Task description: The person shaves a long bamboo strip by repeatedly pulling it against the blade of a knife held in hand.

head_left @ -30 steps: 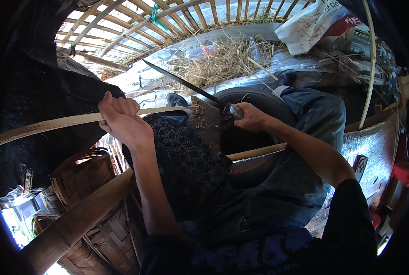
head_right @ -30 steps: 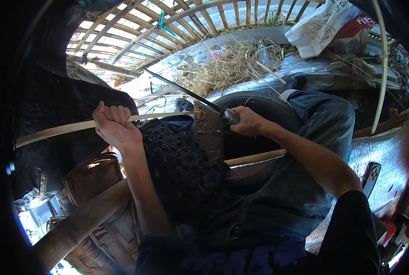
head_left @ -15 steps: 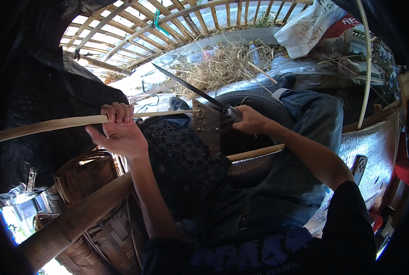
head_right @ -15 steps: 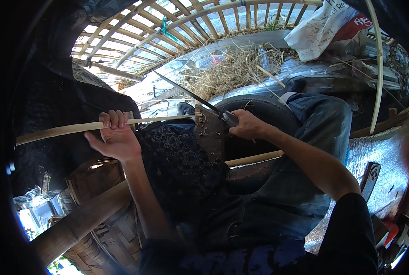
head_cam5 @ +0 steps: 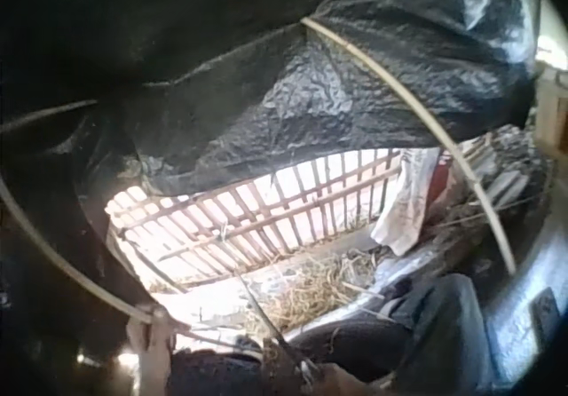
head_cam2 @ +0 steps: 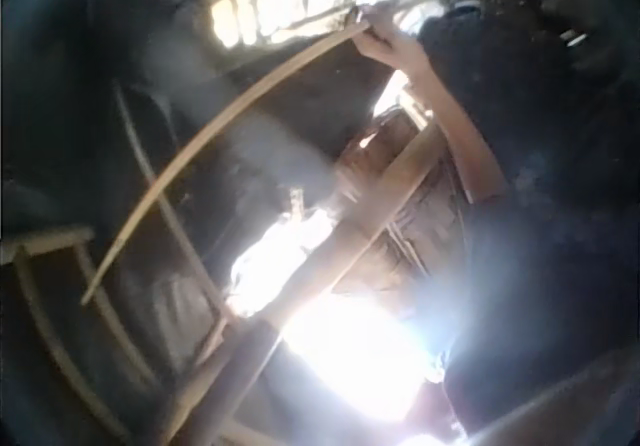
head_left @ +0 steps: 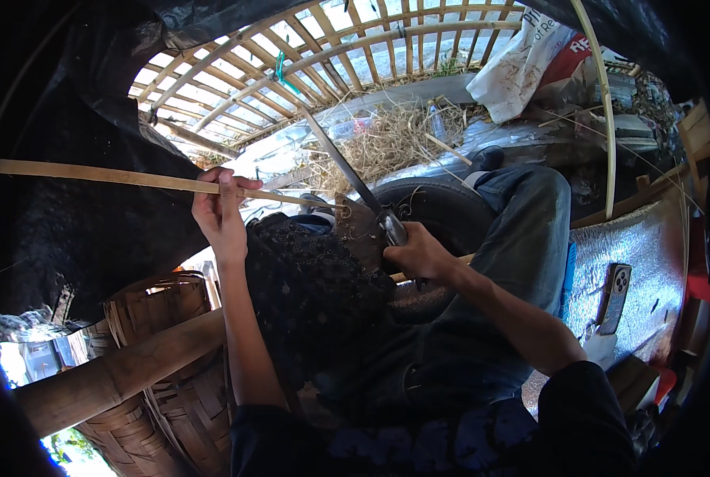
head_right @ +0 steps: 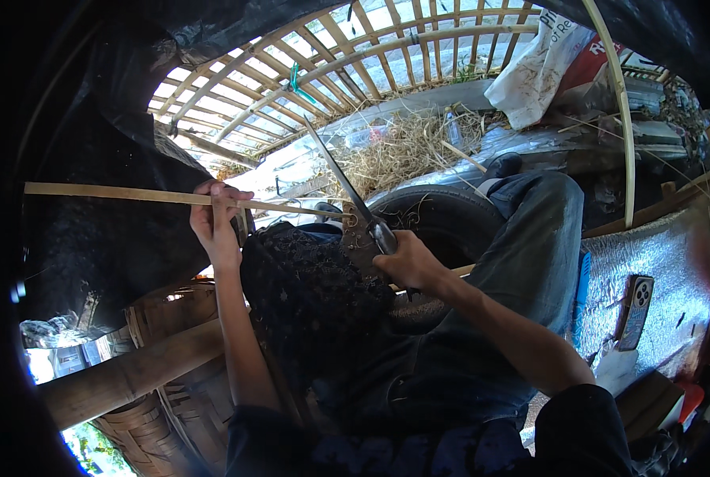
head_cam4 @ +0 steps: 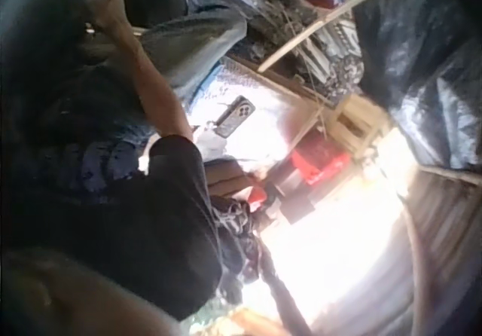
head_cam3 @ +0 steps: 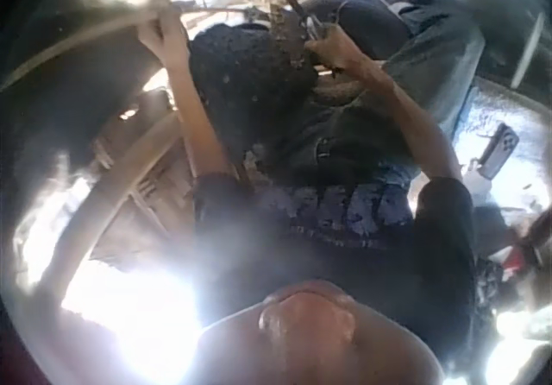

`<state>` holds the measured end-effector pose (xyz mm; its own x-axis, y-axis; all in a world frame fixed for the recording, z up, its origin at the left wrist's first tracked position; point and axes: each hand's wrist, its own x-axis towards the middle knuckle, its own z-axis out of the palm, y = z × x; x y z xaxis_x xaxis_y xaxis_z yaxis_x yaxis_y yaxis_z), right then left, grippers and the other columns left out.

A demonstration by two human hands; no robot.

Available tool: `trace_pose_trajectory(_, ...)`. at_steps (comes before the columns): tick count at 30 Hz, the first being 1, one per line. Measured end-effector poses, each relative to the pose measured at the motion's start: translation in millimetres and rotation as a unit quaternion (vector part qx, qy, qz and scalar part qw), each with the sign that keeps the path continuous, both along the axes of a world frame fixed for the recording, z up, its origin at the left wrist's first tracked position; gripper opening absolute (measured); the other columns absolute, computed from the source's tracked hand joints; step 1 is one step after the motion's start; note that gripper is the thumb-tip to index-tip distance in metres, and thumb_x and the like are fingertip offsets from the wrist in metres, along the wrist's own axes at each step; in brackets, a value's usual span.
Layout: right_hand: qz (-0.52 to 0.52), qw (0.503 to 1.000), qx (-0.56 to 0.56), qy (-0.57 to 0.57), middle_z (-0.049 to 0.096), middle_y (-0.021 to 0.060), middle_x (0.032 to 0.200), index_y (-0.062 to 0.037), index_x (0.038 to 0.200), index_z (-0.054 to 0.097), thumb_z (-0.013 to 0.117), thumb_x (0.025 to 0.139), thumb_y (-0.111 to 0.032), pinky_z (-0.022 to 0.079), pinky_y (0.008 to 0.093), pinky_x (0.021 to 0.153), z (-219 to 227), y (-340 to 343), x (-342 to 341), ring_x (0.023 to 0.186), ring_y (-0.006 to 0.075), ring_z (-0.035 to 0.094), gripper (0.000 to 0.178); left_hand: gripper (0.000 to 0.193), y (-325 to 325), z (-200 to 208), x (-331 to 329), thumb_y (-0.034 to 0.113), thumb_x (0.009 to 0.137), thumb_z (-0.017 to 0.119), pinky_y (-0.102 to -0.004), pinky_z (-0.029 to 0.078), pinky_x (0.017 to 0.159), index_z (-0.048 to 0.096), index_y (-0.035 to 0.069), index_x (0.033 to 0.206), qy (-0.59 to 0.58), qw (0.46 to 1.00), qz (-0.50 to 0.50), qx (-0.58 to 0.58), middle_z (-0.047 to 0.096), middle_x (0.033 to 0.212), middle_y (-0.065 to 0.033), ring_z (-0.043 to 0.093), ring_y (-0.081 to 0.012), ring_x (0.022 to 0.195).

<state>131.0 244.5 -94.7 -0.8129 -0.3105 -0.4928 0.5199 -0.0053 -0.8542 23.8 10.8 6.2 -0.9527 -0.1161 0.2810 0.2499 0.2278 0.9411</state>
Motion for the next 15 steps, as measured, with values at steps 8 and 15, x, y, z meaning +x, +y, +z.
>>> trace_pose_trajectory(8,0.023,1.000,-0.011,0.000,0.049,0.0024,0.058,0.0027,0.070,0.052,0.054,0.069,-0.011,0.038,0.0261,0.044,-9,-3,10,0.048,0.0084,0.045,0.014,0.031,-6,35,-29,0.027,0.088,0.040,-0.0273,0.035,0.055,0.033,0.011,0.063,-0.083,0.972,-0.135,0.173,0.036,0.057,-0.0013,0.038,-0.0123,0.053)
trace_pose_trajectory(15,0.032,0.999,-0.005,0.027,0.045,-0.0008,0.054,0.0000,0.068,0.049,0.050,0.071,-0.007,0.035,0.0240,0.040,-10,-4,9,0.046,0.0059,0.043,0.008,0.042,-4,38,-32,0.027,0.089,0.035,-0.0264,0.015,0.046,0.020,0.015,0.051,-0.133,0.934,-0.175,0.282,0.016,0.045,0.0026,0.015,-0.0088,0.042)
